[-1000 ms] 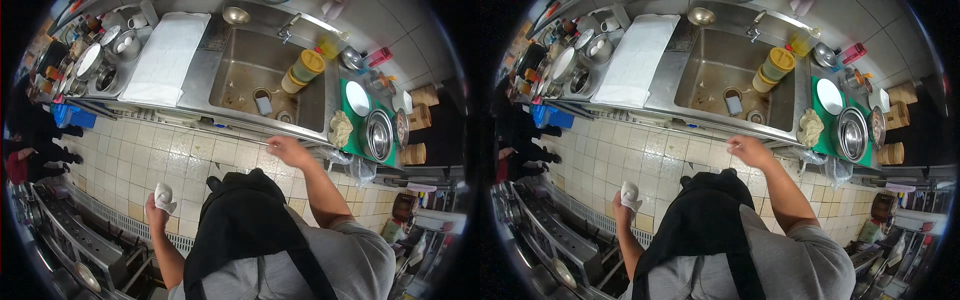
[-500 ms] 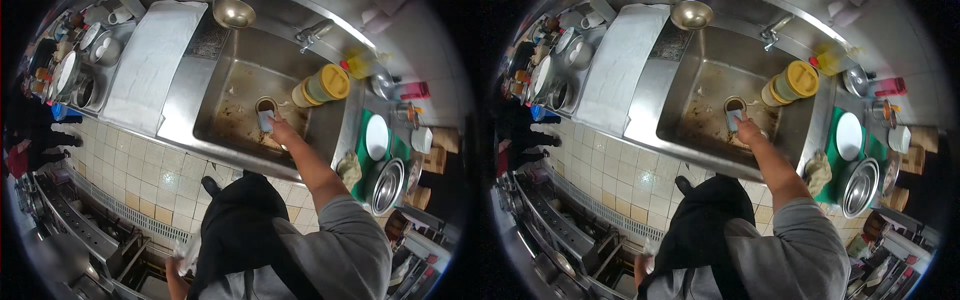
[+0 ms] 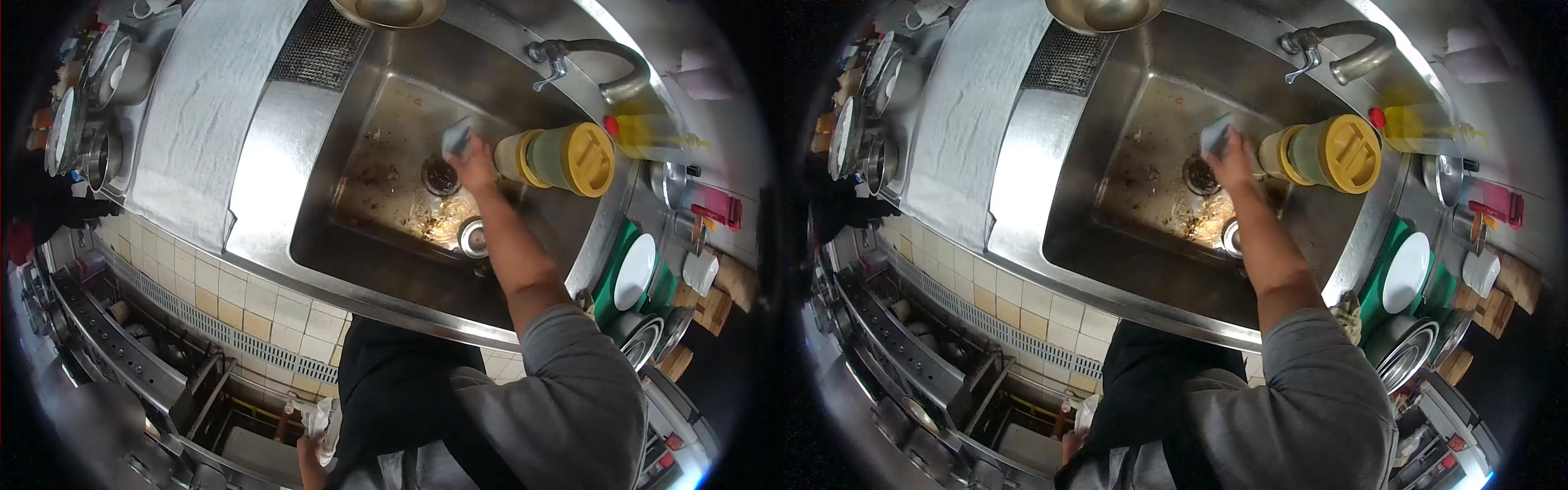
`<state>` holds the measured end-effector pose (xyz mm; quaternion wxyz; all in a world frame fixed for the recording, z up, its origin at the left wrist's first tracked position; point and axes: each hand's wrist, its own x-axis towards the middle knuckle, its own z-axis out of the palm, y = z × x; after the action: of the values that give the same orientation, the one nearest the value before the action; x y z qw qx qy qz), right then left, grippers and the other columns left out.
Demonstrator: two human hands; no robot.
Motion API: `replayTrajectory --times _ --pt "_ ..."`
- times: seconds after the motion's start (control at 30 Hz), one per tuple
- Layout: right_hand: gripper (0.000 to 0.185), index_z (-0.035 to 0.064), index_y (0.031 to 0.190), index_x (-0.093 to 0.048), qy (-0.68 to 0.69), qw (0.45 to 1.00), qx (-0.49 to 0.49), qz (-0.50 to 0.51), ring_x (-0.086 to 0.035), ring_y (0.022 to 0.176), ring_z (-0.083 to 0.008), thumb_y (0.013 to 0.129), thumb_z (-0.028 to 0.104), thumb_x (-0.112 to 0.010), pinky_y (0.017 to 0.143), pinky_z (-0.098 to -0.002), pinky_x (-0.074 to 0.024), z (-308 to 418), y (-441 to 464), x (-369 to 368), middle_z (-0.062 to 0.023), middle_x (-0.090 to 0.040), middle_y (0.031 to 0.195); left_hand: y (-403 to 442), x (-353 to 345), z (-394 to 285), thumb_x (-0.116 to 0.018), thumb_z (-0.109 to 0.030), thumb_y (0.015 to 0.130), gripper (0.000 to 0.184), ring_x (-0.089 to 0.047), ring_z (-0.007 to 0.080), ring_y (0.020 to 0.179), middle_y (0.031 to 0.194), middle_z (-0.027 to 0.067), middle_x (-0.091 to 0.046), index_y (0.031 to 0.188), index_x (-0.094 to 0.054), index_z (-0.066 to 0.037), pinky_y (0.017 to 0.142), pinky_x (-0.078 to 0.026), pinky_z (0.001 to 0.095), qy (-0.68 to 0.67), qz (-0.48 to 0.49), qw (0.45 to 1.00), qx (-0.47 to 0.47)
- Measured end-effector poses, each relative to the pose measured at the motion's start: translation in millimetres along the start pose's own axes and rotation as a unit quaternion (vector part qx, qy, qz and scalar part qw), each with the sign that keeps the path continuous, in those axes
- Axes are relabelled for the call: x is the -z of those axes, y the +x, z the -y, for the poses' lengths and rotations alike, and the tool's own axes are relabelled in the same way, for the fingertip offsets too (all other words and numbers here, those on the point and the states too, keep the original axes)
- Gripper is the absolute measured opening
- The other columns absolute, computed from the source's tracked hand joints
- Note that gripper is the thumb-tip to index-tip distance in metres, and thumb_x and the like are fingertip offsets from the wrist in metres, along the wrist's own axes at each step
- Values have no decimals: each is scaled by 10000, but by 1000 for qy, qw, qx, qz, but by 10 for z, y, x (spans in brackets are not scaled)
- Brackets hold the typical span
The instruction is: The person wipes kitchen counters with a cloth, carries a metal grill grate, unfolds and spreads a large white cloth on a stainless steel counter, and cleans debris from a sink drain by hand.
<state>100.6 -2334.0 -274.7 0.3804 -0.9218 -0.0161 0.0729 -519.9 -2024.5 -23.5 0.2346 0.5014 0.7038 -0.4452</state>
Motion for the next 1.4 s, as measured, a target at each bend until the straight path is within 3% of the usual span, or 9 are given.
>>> replayTrajectory --times 0.1,0.17,0.27,0.37,0.5,0.7,0.8,1.2,1.4 --pt "639 58 1358 -397 -284 955 54 -69 -513 1184 -379 794 199 -663 1001 -438 -418 -363 92 61 -268 -495 1283 719 -136 451 -769 -178 767 419 -651 260 767 918 149 -682 1080 -637 67 670 -503 392 -23 1 1000 -22" --pt "562 57 1313 -473 -400 915 -17 38 -499 1199 -405 801 190 -663 1009 -434 -425 -797 -25 -123 -251 -538 1239 776 -167 517 -770 -163 767 406 -653 249 769 919 138 -686 1082 -642 59 675 -509 382 -68 18 997 -20" --pt "478 32 1242 -522 -345 893 -169 236 -553 1130 -400 793 137 -645 951 -430 -473 -693 -93 -206 -251 -562 1190 459 -136 314 -772 -128 761 393 -651 212 773 926 129 -689 1087 -643 52 686 -513 366 -83 -8 992 -94" --pt "361 10 1140 -564 -226 951 5 213 -592 1067 -385 797 111 -618 898 -426 -504 -420 -220 -401 -252 -585 1134 527 -194 333 -770 -107 760 382 -644 202 792 932 123 -689 1087 -645 46 696 -516 357 -103 -31 992 -60" --pt "315 1 1103 -563 -354 902 31 245 -587 1083 -354 803 90 -592 913 -429 -494 -308 -85 -689 -230 -597 1109 491 -184 337 -775 -111 756 384 -642 207 819 935 129 -690 1082 -645 45 716 -511 352 -122 -20 992 -16" --pt "278 9 1075 -650 -343 879 -88 319 -587 1097 -325 840 113 -543 934 -425 -486 -70 -30 -727 -200 -628 1151 401 -257 320 -772 -145 765 356 -648 217 797 918 130 -694 1045 -657 42 712 -497 369 -118 -10 992 -41" --pt "259 43 1039 -695 -456 860 45 226 -628 1056 -318 853 109 -528 899 -412 -510 -461 -129 -934 -180 -648 1147 291 -293 233 -770 -153 768 348 -649 220 787 917 130 -695 1036 -661 40 703 -493 376 -81 -24 995 -48" --pt "238 41 983 -702 -369 882 -76 284 -649 1029 -320 869 120 -508 866 -422 -528 -73 -17 -813 -186 -681 1044 58 -354 27 -776 -188 776 344 -633 211 756 883 122 -690 997 -662 50 688 -480 380 -70 -34 997 -24" --pt "159 37 873 -671 -303 921 34 245 -640 927 -376 822 150 -571 816 -448 -513 -557 77 -757 -214 -666 944 380 -536 311 -782 -239 771 389 -634 210 767 879 135 -689 982 -655 62 701 -482 373 -109 -29 993 -46"
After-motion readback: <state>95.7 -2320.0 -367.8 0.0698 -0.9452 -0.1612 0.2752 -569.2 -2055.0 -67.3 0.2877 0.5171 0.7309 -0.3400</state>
